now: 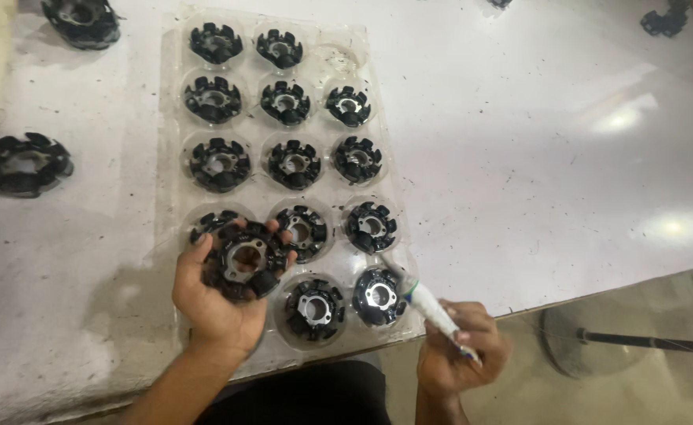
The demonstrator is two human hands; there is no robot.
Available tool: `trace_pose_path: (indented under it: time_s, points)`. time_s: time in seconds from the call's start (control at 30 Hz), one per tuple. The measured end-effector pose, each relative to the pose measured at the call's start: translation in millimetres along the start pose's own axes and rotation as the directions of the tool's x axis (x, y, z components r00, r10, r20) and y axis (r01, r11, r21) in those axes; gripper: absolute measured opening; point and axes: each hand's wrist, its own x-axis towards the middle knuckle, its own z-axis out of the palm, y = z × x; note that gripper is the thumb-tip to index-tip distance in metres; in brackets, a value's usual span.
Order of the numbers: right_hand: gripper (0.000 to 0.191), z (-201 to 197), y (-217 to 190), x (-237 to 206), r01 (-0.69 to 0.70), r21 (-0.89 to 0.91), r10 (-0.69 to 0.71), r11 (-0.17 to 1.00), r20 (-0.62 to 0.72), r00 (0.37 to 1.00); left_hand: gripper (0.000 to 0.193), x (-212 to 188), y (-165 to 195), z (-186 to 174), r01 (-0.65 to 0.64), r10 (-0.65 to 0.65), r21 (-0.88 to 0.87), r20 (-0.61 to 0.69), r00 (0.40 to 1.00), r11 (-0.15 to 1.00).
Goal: The person picks up black plastic rotor-like parts one at a time from a tray, squeezes adhesive from a tube onto each part's hub, and places the treated part onto a second tray. The person repeats this cycle across many parts laid out on the worktable.
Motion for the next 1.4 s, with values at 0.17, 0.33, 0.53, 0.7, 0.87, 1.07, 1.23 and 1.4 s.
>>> trace_pose_path:
  time_s: [0.17,0.33,0.53,0.7,0.87,1.07,1.23,1.4]
  points:
    - [0.024,-46,42,3,-0.400,0.063,0.404,0.915,-0.090,0.910,0.033,53,-10,4,0.094,-0.098,0.217,0.006,0.995,0.972]
    - [0.022,-59,66,-4,-0.572,0.017,0.545,0.820,-0.328,0.772,0.027,129,-40,10,0.017,-0.058,0.325,0.115,0.992,0.946]
    - [0.020,-58,66,-9,-0.645,-0.031,0.580,0.764,-0.406,0.706,0.029,237,-74,25,-0.293,0.200,0.516,0.229,0.953,0.805]
    - [0.020,-55,61,-5,-0.700,-0.046,0.637,0.713,-0.374,0.674,0.028,311,-90,58,-0.228,0.195,0.493,0.117,0.974,0.840]
    - [0.021,-57,64,-7,-0.699,0.003,0.657,0.715,-0.344,0.670,0.033,385,-108,75,-0.269,0.312,0.526,0.008,0.950,0.807]
    - [0.022,-65,67,-10,-0.714,-0.050,0.661,0.698,-0.338,0.670,0.037,444,-131,71,-0.457,0.462,0.563,0.146,0.875,0.688]
    - [0.023,-63,64,-12,-0.728,-0.093,0.662,0.680,-0.350,0.663,0.022,444,-128,76,-0.416,0.242,0.893,0.447,0.861,-0.171]
    - [0.022,-61,65,-7,-0.722,-0.093,0.663,0.686,-0.328,0.673,0.039,426,-104,84,-0.471,0.027,0.754,0.541,0.841,-0.457]
